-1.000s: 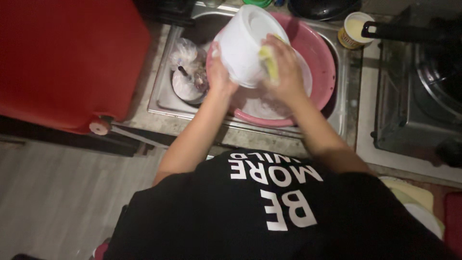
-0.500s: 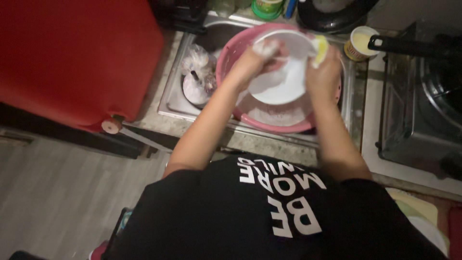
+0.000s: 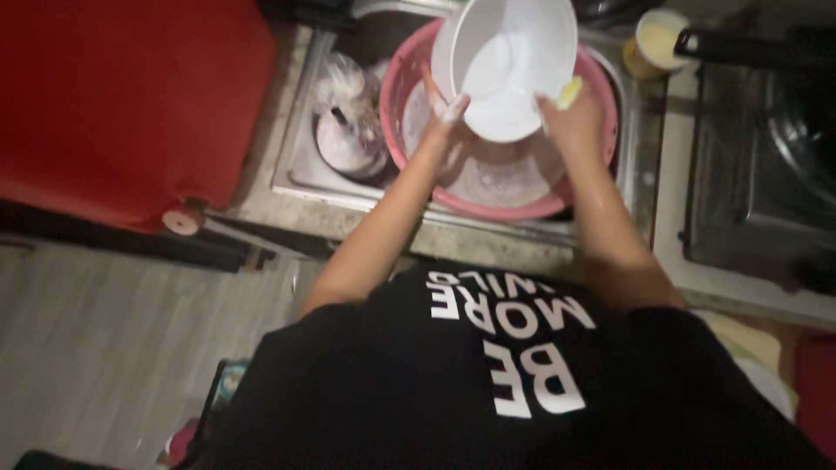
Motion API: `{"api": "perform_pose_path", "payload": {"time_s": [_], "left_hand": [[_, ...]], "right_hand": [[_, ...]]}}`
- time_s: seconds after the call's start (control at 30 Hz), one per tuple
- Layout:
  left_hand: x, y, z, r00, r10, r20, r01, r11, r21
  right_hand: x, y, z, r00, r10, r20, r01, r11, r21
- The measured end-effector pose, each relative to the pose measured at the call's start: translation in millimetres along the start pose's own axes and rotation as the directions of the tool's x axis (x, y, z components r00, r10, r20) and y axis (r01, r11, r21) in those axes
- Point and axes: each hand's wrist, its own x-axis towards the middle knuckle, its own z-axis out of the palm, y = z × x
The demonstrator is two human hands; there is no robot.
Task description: The person washes a white plastic cooker inner pot in a pink basin of soapy water at a kitchen sink. They scrub the pot inside and out with a sponge, rinse it under the tap, and continue scrubbing and rinsing it in the basin.
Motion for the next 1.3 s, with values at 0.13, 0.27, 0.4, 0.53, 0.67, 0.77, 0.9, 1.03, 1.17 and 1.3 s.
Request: {"api": "perform_pose_path", "payload": {"time_s": [0.13,0.27,0.4,0.53,0.67,0.77,0.9,1.03,1.17,1.3], "left_hand": [[14,-9,-14,0.938,0.322,0.129,-0.340,0.927,0.157],[23,-17,-22,0.951,0.279,0.137,-0.285,0.958,0.027],[16,-20,-25,0.958,0.245,0.150,-0.245,0.969,-0.021],[11,-15,-32,0.965,0.261,0.020,-0.259,0.964,-0.065],[18,-27,-42,0.951,0.308,0.040,-0.300,0.945,-0.130],[28,-39,-55,0.959,0.282,0.038,-0.276,0.953,-0.128],[30,-42,-71,0.992,0.122,0.017,-0.113,0.952,-0.286],[32,-40,-62,0.978,0.201,-0.054,-0.208,0.960,-0.187],[32,-40,-60,0.975,0.218,0.038,-0.215,0.974,-0.066],[32,-49,-67,1.000,-0.012,0.007,0.014,0.942,-0.335]], "right_hand": [[-8,3,-23,0.947,-0.177,-0.269,0.124,0.972,-0.202],[-11,-32,-19,0.937,-0.260,-0.233,0.241,0.965,-0.107],[-29,-94,61,0.952,-0.269,0.149,0.157,0.841,0.518],[-29,-86,80,0.856,-0.305,0.417,0.252,0.951,0.179],[-6,-48,50,0.794,-0.300,0.528,0.562,0.693,-0.451],[-2,-58,61,0.774,-0.393,0.497,0.559,0.792,-0.244],[-31,-94,86,0.877,-0.480,0.025,0.446,0.832,0.330],[-47,-82,29,0.802,-0.376,0.464,0.371,0.923,0.106],[-38,-94,17,0.787,-0.267,0.557,0.472,0.841,-0.265],[-45,-144,41,0.899,-0.387,0.207,0.326,0.905,0.275]]}}
